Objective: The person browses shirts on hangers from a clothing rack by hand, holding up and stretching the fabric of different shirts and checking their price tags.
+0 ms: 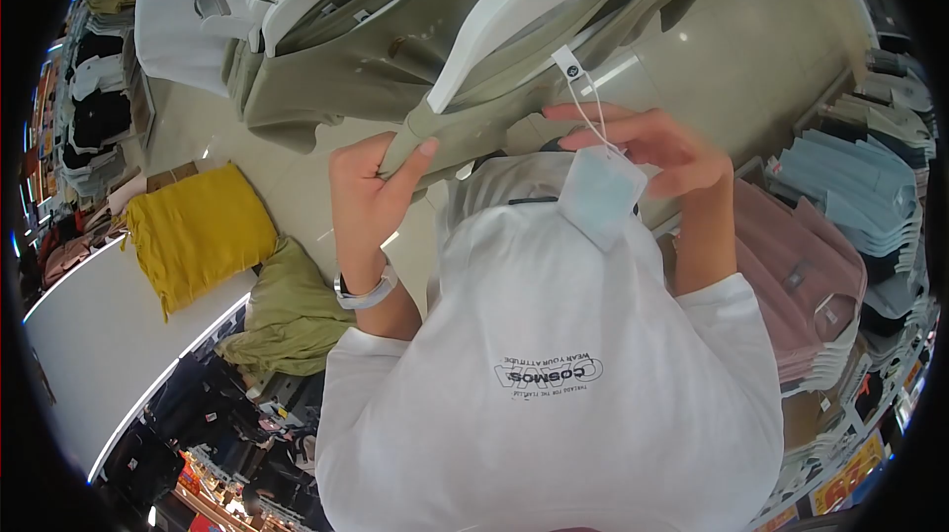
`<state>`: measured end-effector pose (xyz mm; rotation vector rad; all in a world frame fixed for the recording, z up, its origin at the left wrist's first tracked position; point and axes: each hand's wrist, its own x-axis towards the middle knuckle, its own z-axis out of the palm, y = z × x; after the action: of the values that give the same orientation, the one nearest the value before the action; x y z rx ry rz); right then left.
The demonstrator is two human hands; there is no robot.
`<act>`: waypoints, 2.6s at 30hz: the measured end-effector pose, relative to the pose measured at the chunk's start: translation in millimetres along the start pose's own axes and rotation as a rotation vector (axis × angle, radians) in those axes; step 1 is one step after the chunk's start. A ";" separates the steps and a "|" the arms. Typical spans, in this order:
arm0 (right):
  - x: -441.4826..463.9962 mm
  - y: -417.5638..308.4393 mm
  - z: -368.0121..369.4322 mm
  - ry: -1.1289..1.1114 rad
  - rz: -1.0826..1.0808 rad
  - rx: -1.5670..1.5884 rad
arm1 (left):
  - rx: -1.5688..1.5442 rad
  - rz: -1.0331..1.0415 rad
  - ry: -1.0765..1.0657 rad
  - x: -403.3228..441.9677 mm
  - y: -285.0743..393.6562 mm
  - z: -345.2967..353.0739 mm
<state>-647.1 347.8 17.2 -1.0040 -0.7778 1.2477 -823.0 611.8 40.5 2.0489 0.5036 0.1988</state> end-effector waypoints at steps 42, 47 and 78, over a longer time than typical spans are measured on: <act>27.4 -1.1 11.2 0.707 -0.389 -0.938 | 0.094 0.037 -0.147 -0.1 6.1 -5.1; 29.1 8.0 16.1 0.808 -0.335 -0.995 | 0.097 0.064 -0.135 0.3 0.9 -6.4; 47.1 30.5 -63.6 1.095 -0.212 -0.731 | 0.181 0.067 0.297 2.5 -92.7 -80.8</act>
<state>-593.1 383.3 -37.8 -1.8781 -0.4104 0.0667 -873.3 717.2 1.7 2.2264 0.6549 0.5199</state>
